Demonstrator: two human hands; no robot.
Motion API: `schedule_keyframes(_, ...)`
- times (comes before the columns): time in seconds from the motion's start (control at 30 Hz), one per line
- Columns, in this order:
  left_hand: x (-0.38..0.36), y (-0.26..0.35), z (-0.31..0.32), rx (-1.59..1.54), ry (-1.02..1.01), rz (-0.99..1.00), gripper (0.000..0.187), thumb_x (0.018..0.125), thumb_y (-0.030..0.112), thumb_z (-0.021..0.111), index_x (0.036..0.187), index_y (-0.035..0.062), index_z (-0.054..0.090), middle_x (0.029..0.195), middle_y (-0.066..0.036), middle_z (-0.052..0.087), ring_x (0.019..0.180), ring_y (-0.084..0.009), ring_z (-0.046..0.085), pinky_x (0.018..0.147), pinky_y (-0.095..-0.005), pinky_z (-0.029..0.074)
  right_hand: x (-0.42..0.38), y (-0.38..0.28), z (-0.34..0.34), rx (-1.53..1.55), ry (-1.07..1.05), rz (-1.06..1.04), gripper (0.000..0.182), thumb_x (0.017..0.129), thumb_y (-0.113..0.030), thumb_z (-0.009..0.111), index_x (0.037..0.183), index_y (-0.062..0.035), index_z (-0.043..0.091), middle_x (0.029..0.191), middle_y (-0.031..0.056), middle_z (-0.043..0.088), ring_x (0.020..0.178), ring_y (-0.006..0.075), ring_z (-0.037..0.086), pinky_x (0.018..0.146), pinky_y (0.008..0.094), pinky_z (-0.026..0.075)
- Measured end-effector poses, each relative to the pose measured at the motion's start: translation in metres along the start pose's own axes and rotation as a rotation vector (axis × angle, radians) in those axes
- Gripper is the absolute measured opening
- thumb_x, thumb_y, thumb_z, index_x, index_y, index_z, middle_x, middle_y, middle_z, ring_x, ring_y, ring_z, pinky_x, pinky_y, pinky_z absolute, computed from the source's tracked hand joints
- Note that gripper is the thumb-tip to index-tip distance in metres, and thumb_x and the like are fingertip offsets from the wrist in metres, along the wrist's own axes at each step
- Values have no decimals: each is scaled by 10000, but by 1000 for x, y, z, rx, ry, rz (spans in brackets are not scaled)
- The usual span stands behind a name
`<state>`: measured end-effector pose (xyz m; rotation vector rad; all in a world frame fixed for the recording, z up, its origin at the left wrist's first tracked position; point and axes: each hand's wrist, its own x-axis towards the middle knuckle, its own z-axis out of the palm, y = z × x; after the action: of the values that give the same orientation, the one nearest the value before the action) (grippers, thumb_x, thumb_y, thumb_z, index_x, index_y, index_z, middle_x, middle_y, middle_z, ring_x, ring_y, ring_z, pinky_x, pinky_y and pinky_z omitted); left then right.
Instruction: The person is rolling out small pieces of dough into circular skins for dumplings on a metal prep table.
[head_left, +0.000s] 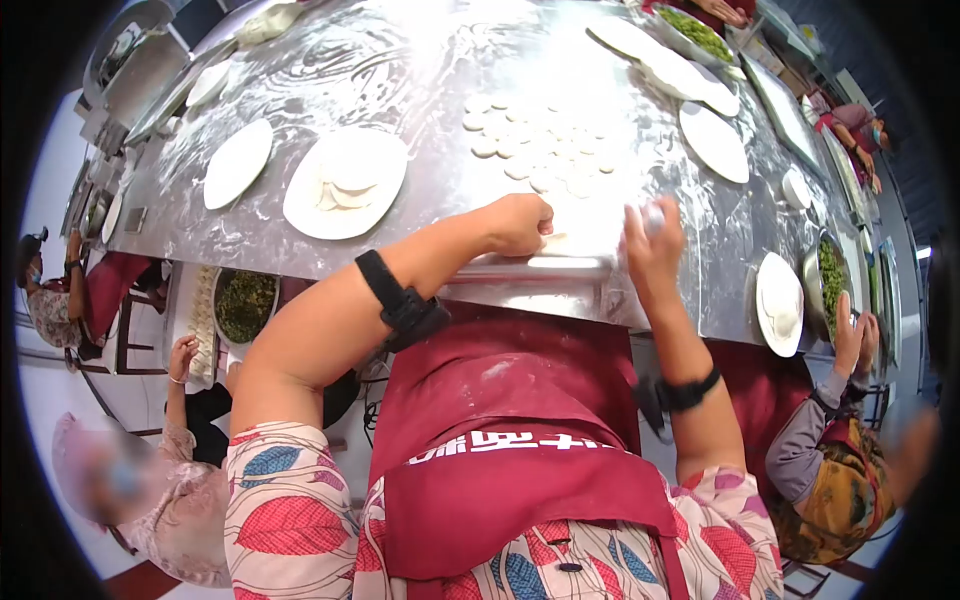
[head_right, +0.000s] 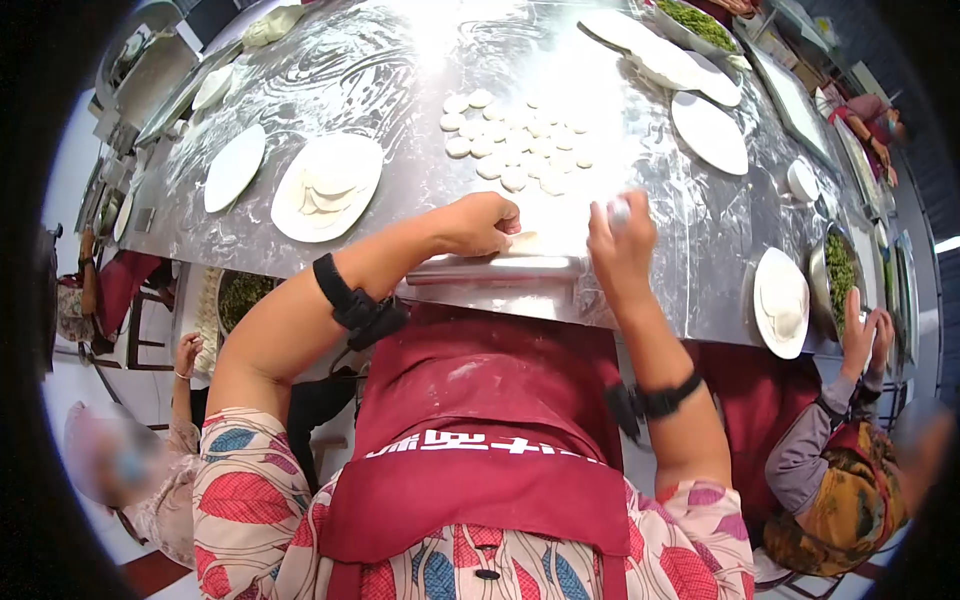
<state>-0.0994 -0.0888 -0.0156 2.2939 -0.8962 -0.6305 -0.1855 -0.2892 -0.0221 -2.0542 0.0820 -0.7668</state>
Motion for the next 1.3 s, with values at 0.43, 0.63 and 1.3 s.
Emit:
schedule_keyframes(0.43, -7, 12, 5, -20, 46, -44, 181, 795, 160, 589, 873, 8, 649, 831, -210, 649, 814, -325, 629, 733, -394, 478, -14, -5, -8, -25, -10, 32, 218, 813, -41, 650, 927, -21, 466, 649, 112, 586, 542, 202, 607, 488, 320, 457)
schedule_keyframes(0.63, 17, 12, 3, 4, 87, -29, 189, 781, 148, 580, 860, -7, 654, 818, -218, 649, 814, -338, 629, 739, -392, 474, 35, 1, 27, -111, 23, -24, 269, 810, -87, 664, 969, 4, 468, 690, 229, 580, 640, 395, 593, 570, 410, 458)
schedule_keyframes(1.3, 2, 6, 0, -31, 40, -1, 221, 773, 150, 587, 908, -18, 640, 854, -219, 651, 847, -338, 631, 758, -397, 475, -35, -16, -18, 118, -24, 108, 226, 823, -37, 651, 901, -43, 439, 588, 87, 567, 500, 165, 598, 451, 294, 456)
